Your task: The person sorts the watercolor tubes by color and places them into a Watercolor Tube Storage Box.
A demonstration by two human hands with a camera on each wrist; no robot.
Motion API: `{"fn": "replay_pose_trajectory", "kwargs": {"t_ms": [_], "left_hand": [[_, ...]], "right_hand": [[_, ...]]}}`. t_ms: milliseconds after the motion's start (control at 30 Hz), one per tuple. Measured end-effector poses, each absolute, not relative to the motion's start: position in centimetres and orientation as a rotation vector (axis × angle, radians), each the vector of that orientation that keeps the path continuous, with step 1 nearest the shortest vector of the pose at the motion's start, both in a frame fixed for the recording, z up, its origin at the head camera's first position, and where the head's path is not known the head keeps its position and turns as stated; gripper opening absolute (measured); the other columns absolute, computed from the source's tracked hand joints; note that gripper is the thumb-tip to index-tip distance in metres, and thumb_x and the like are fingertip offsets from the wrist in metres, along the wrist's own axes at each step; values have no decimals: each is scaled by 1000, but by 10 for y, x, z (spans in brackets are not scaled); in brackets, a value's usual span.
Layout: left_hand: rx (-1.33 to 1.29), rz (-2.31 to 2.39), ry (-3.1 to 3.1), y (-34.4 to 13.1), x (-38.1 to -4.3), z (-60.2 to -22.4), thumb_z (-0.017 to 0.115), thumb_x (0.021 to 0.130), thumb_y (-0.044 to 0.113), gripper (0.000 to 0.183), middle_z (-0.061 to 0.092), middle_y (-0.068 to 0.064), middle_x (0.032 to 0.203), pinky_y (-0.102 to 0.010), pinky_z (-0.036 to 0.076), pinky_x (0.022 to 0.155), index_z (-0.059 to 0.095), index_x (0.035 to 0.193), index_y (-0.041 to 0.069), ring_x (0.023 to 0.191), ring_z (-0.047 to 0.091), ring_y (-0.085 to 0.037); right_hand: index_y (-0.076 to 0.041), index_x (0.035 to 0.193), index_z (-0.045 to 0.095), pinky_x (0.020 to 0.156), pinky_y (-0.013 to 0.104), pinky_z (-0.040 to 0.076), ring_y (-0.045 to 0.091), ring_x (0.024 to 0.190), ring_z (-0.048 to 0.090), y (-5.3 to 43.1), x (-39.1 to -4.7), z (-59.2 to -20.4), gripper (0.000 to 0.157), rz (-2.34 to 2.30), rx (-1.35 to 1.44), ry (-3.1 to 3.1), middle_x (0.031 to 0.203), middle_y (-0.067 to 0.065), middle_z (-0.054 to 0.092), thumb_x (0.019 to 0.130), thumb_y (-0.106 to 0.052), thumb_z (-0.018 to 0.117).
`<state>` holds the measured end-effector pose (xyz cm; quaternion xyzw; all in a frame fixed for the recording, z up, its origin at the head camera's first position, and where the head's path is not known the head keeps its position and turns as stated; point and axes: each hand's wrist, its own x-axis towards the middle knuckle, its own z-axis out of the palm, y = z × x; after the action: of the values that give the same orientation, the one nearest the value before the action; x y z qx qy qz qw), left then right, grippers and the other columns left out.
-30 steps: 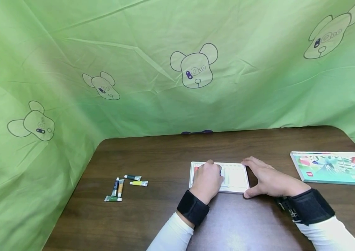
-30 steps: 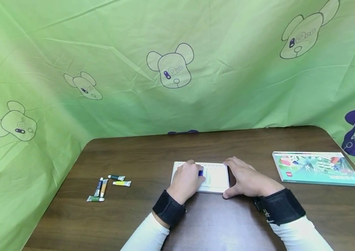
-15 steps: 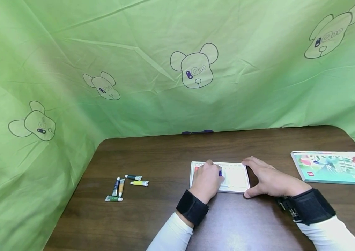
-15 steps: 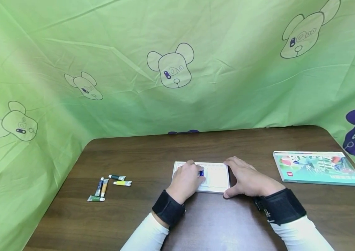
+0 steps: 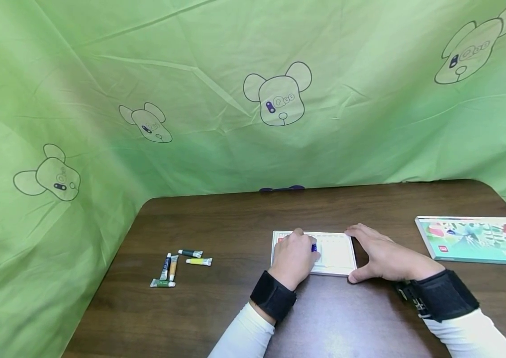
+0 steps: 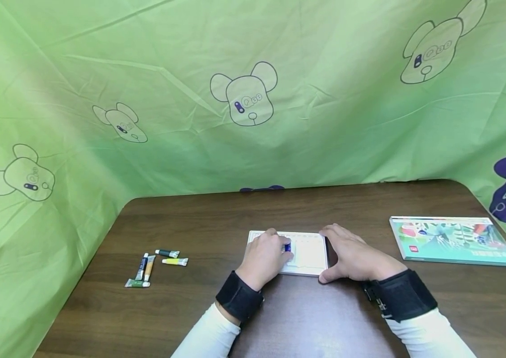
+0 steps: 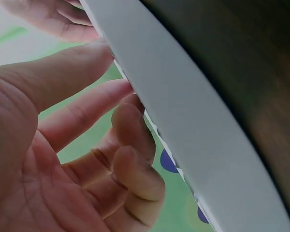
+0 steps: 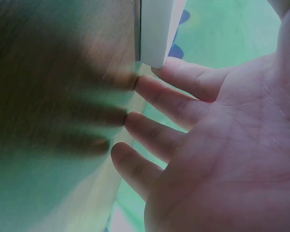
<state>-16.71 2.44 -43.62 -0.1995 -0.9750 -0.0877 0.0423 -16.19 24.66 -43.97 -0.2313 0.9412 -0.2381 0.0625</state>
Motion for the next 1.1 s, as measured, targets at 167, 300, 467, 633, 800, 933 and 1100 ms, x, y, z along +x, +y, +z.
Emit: {"fn": "replay_pose_trajectory", "kwargs": {"t_ms": [167, 300, 467, 633, 800, 933, 1100], "left_hand": [[-617, -245, -2960, 23, -167, -437, 68, 82, 36, 9, 60, 3, 82, -27, 40, 49, 73, 85, 29, 68, 57, -10], [-617, -225, -2951, 21, -166, -437, 68, 83, 37, 14, 63, 4, 86, -28, 44, 51, 74, 93, 31, 71, 60, -11], [-628, -220, -2931, 20, -166, -435, 67, 83, 37, 18, 64, 4, 86, -28, 45, 53, 75, 97, 31, 73, 61, -12], [-629, -265, -2903, 16, -168, -433, 67, 83, 36, 16, 62, 6, 81, -28, 44, 51, 76, 95, 29, 69, 61, -12], [-555, -330, -2924, 9, -171, -428, 66, 85, 35, 21, 65, 8, 90, -31, 48, 54, 75, 103, 28, 75, 65, -14], [-501, -363, -2938, 2, -175, -425, 64, 86, 34, 23, 66, 8, 95, -30, 48, 54, 75, 105, 28, 78, 66, -15], [-474, -395, -2920, -5, -178, -422, 64, 87, 33, 21, 66, 8, 92, -30, 47, 54, 75, 104, 26, 78, 65, -14]], "right_hand": [[2, 133, 44, 93, 59, 39, 40, 124, 44, 246, -162, -440, 104, -718, -709, 2847, 136, 20, 45, 59, -65, 74], [2, 133, 44, 93, 59, 39, 40, 123, 44, 247, -162, -440, 104, -715, -713, 2849, 136, 20, 45, 59, -64, 75], [2, 134, 44, 94, 60, 37, 42, 125, 43, 247, -162, -438, 104, -713, -701, 2840, 137, 22, 44, 59, -64, 74], [3, 134, 43, 94, 61, 37, 43, 126, 41, 246, -162, -437, 105, -710, -705, 2832, 138, 23, 42, 60, -65, 74], [3, 134, 43, 95, 61, 36, 43, 127, 40, 247, -162, -439, 106, -700, -691, 2834, 139, 23, 42, 60, -65, 73], [3, 135, 43, 96, 61, 35, 43, 128, 39, 247, -162, -440, 107, -695, -687, 2833, 139, 23, 42, 60, -67, 73], [3, 135, 43, 96, 60, 36, 41, 127, 41, 248, -162, -440, 107, -694, -682, 2829, 139, 21, 43, 59, -68, 72]]}}
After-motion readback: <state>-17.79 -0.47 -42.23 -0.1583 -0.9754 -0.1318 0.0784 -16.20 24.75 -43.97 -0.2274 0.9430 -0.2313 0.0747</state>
